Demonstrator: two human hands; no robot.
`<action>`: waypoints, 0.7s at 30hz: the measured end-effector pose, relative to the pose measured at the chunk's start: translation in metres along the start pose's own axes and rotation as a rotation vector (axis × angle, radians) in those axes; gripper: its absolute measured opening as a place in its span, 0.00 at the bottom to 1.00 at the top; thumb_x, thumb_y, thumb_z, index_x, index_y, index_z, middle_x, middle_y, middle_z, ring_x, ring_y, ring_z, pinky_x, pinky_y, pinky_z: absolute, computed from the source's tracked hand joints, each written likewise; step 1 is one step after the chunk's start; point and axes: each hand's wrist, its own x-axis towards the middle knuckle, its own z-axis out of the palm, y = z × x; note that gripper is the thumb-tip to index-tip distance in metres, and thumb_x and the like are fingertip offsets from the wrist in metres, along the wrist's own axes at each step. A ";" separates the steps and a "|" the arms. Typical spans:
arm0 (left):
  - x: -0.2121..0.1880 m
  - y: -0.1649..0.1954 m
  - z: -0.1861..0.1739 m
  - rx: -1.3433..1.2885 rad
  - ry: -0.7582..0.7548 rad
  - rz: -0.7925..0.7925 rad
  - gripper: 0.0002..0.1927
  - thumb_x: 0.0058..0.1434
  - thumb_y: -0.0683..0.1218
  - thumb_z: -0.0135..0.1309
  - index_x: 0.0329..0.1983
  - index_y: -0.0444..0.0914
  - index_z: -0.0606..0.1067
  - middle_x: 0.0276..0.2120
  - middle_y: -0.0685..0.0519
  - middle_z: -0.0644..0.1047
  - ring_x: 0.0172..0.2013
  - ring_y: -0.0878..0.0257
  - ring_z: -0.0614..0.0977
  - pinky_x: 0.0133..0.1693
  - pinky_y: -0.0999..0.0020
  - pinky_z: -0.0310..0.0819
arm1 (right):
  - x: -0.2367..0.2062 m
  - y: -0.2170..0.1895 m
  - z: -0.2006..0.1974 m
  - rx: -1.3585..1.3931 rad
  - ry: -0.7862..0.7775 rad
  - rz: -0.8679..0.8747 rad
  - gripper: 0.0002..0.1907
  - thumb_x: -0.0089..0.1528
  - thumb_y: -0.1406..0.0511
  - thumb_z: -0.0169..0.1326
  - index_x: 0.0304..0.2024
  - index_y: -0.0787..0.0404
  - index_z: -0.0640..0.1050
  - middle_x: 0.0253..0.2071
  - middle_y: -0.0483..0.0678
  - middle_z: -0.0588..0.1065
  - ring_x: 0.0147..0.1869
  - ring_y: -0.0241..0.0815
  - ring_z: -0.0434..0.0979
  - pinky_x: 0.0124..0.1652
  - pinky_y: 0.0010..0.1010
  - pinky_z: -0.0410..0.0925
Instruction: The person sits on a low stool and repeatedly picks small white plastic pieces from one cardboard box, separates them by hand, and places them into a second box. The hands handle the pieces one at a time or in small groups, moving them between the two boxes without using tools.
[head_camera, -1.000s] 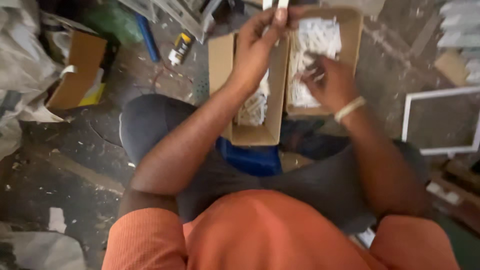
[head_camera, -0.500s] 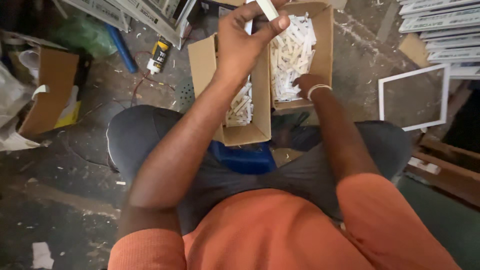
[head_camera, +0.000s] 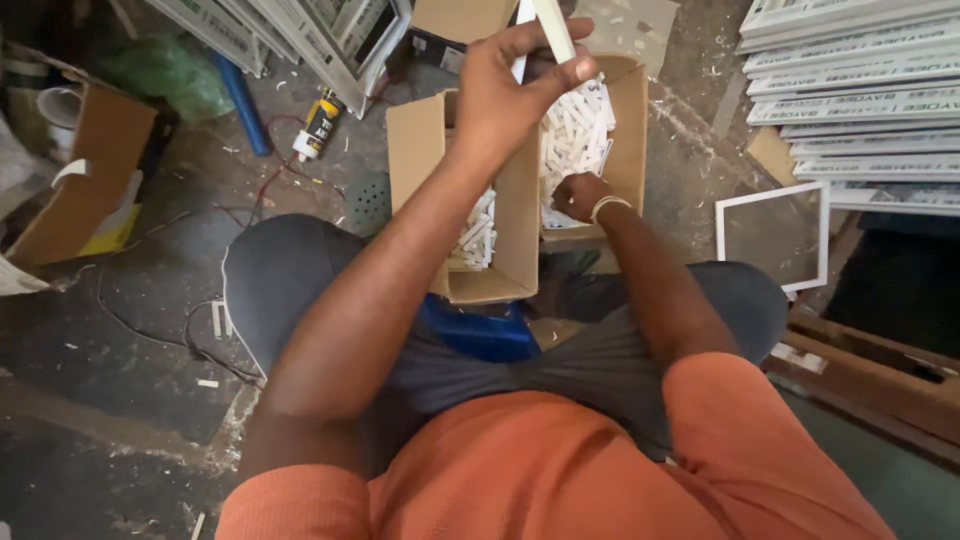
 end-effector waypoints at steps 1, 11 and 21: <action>0.001 0.000 0.000 -0.016 -0.014 0.003 0.16 0.61 0.42 0.68 0.52 0.35 0.82 0.35 0.57 0.84 0.37 0.73 0.82 0.43 0.74 0.79 | 0.001 0.001 -0.003 0.071 0.039 -0.008 0.12 0.59 0.56 0.65 0.38 0.57 0.86 0.41 0.50 0.83 0.44 0.52 0.83 0.48 0.41 0.75; -0.002 -0.004 -0.002 0.179 -0.085 -0.080 0.17 0.58 0.41 0.67 0.51 0.36 0.82 0.38 0.56 0.85 0.38 0.72 0.83 0.44 0.73 0.79 | -0.020 0.033 -0.065 0.353 0.084 0.090 0.14 0.64 0.59 0.57 0.45 0.62 0.80 0.24 0.50 0.79 0.26 0.44 0.81 0.33 0.37 0.73; -0.022 -0.011 0.012 0.325 -0.251 -0.095 0.20 0.57 0.37 0.64 0.54 0.38 0.82 0.43 0.52 0.86 0.44 0.70 0.81 0.50 0.69 0.77 | -0.089 -0.017 -0.127 0.995 0.735 -0.260 0.30 0.69 0.74 0.58 0.70 0.65 0.62 0.49 0.50 0.73 0.50 0.39 0.80 0.45 0.30 0.79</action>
